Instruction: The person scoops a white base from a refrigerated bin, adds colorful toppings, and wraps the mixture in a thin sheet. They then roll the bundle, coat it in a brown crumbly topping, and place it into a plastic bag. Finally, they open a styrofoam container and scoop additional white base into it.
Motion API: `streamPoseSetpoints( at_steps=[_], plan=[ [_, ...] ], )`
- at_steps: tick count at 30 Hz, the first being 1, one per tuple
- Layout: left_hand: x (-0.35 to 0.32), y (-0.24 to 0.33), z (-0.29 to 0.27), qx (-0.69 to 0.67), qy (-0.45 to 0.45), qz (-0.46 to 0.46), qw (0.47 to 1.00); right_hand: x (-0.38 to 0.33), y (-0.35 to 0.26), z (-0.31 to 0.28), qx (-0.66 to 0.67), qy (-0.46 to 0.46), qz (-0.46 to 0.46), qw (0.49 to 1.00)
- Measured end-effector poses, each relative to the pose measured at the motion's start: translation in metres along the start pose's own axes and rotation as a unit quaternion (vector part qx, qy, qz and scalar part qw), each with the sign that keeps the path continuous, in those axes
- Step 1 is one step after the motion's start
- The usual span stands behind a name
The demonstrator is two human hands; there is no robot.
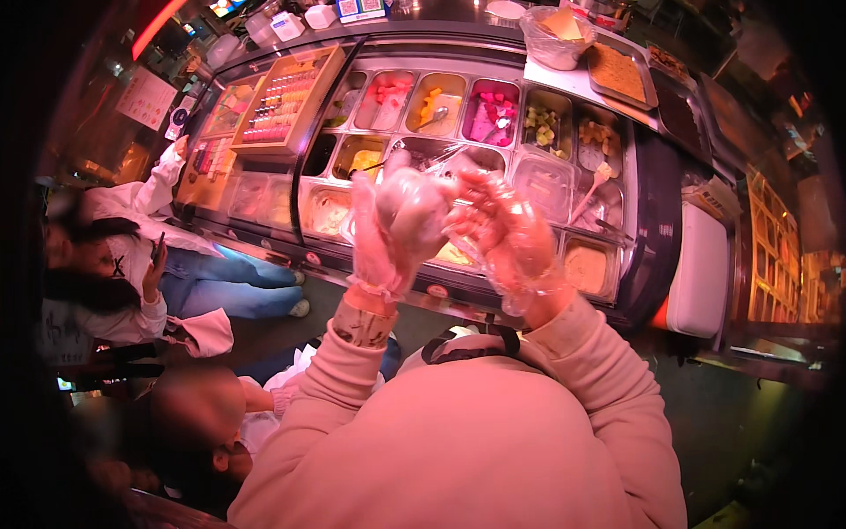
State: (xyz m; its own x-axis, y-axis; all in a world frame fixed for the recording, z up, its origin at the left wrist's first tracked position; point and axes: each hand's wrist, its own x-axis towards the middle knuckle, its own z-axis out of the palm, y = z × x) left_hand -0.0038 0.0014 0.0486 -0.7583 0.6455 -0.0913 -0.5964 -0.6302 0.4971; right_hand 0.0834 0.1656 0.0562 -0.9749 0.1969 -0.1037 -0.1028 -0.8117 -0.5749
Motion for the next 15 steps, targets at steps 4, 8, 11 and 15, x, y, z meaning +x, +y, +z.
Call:
streamPoseSetpoints(
  at_steps=[4,8,11,15],
  plan=[
    [0.004,-0.038,-0.014,-0.156,0.04,-0.093,0.983,0.001,0.025,-0.018,-0.255,0.077,-0.049,0.963],
    [-0.016,-0.062,-0.061,0.18,0.063,0.028,0.981,0.001,0.028,0.016,-0.776,-0.058,-0.162,0.607],
    [-0.009,-0.068,-0.047,-0.156,0.022,-0.044,0.987,0.001,0.045,0.028,-0.885,-0.147,-0.266,0.351],
    [0.009,-0.055,-0.055,-0.119,-0.024,0.023,0.992,-0.002,0.02,0.047,-0.802,-0.145,-0.471,0.338]
  ],
)
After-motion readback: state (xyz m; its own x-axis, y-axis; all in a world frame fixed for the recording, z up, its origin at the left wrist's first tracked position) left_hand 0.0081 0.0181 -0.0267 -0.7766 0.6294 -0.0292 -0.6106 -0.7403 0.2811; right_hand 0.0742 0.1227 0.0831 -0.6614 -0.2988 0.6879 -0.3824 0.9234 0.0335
